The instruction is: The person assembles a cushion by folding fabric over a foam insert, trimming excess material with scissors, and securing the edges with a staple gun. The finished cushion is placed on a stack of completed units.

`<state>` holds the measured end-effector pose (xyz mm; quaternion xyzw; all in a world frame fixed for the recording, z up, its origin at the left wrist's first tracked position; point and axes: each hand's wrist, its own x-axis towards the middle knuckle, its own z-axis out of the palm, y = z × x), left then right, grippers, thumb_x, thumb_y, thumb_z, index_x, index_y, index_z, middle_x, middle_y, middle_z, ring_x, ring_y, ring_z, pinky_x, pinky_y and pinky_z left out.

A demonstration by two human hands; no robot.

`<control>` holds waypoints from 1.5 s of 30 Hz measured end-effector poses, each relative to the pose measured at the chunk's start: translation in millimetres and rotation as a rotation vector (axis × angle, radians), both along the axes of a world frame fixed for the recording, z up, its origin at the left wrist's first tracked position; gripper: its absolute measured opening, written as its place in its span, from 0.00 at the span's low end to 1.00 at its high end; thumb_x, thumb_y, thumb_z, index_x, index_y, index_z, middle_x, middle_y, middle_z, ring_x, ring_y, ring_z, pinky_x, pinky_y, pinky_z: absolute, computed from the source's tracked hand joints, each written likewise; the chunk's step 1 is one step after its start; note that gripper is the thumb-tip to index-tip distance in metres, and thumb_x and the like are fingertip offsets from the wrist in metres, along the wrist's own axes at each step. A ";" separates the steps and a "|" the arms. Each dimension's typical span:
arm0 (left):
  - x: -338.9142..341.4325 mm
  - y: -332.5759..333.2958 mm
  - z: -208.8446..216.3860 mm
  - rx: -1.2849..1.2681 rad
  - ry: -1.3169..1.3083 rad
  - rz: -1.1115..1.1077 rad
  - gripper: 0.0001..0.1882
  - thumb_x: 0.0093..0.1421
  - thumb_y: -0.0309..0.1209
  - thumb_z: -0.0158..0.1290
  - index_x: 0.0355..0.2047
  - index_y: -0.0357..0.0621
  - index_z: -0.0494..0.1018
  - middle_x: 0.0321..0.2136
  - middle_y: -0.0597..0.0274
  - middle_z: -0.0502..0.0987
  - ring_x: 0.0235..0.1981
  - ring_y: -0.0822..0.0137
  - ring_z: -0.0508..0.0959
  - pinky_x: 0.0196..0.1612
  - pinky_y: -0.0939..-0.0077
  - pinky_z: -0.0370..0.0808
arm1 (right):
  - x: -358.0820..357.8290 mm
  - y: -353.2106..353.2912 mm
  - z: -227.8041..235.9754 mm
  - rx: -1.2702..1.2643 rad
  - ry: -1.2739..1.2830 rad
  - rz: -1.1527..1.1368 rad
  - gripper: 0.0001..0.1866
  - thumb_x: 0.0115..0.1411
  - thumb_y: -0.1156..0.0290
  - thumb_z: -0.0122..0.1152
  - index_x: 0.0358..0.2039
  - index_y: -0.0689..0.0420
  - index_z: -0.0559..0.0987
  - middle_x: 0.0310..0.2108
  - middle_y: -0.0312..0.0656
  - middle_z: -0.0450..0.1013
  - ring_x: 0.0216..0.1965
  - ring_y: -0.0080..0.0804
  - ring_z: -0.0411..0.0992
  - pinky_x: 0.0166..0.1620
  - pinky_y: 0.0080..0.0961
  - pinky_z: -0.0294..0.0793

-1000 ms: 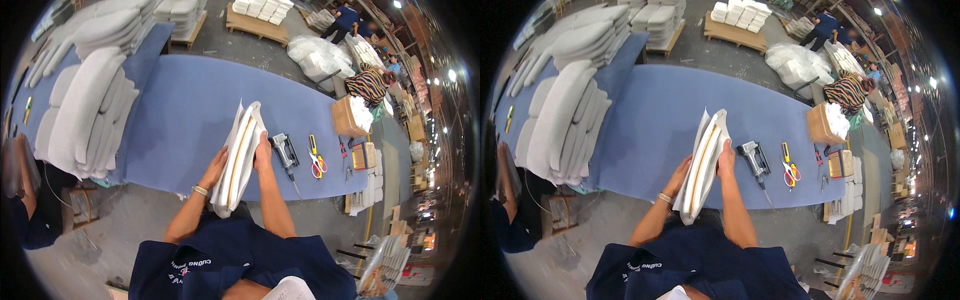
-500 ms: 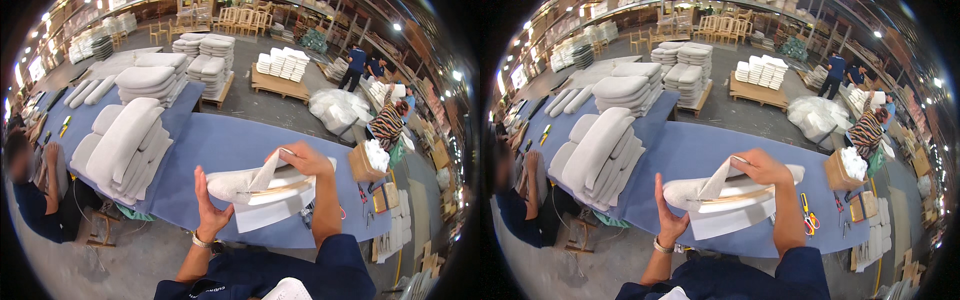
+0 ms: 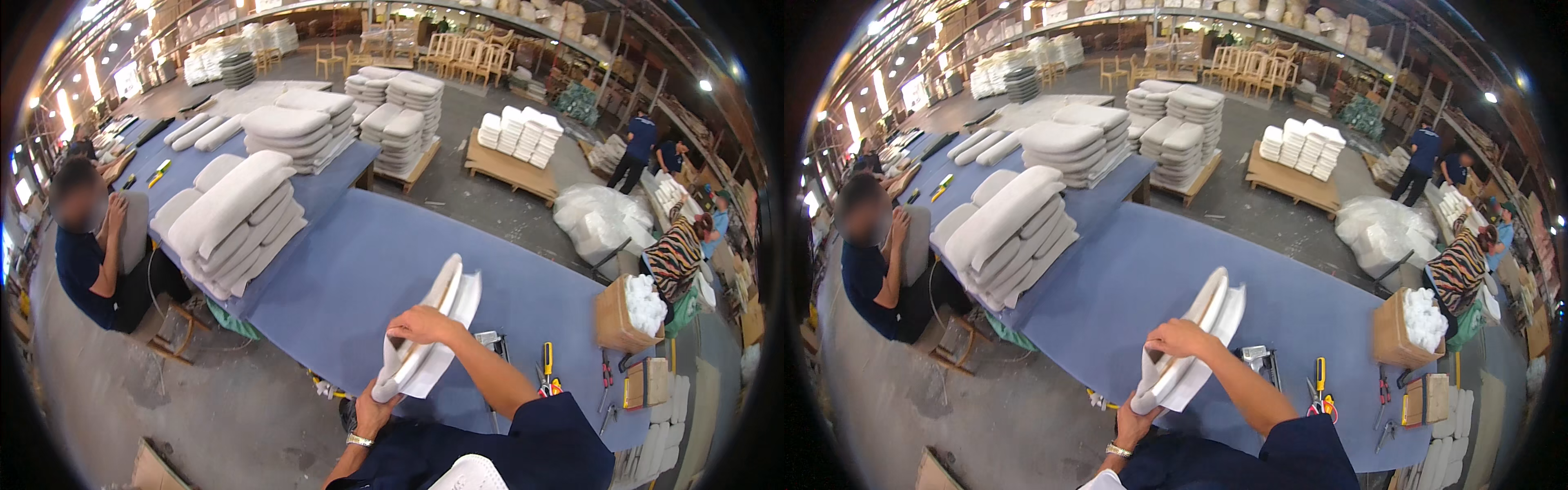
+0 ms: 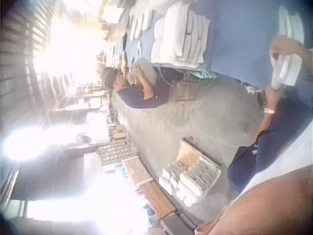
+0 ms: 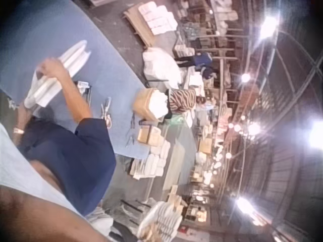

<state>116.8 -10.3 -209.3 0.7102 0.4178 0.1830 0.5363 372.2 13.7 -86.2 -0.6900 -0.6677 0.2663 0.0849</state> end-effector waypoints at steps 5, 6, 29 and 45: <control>-25.8 -20.4 -42.1 0.011 -0.097 0.028 0.31 0.54 0.41 0.71 0.54 0.37 0.77 0.44 0.42 0.84 0.47 0.48 0.85 0.51 0.58 0.80 | -30.1 -41.9 -75.3 0.307 0.484 -0.153 0.19 0.67 0.57 0.62 0.52 0.53 0.84 0.56 0.46 0.79 0.60 0.47 0.74 0.64 0.40 0.71; -28.9 -20.3 -38.0 0.089 -0.073 0.012 0.32 0.53 0.41 0.71 0.54 0.37 0.77 0.45 0.41 0.84 0.47 0.47 0.85 0.50 0.57 0.80 | -37.9 -50.3 -66.2 0.393 0.517 -0.194 0.19 0.66 0.60 0.64 0.52 0.56 0.83 0.57 0.48 0.78 0.59 0.47 0.74 0.65 0.40 0.70; 18.5 29.8 96.1 0.323 0.047 -0.656 0.07 0.59 0.27 0.61 0.36 0.38 0.80 0.64 0.56 0.74 0.41 0.54 0.84 0.44 0.62 0.80 | -49.0 -137.4 -74.4 0.713 0.271 -0.358 0.15 0.60 0.75 0.65 0.48 0.53 0.85 0.56 0.39 0.79 0.65 0.42 0.71 0.69 0.44 0.64; -1.1 -40.3 56.0 -0.175 -0.361 -0.133 0.30 0.60 0.28 0.66 0.62 0.39 0.70 0.66 0.45 0.70 0.63 0.54 0.74 0.63 0.59 0.73 | -49.2 -154.4 -72.3 0.766 0.267 -0.477 0.14 0.57 0.77 0.68 0.44 0.52 0.86 0.54 0.40 0.80 0.62 0.43 0.73 0.66 0.41 0.68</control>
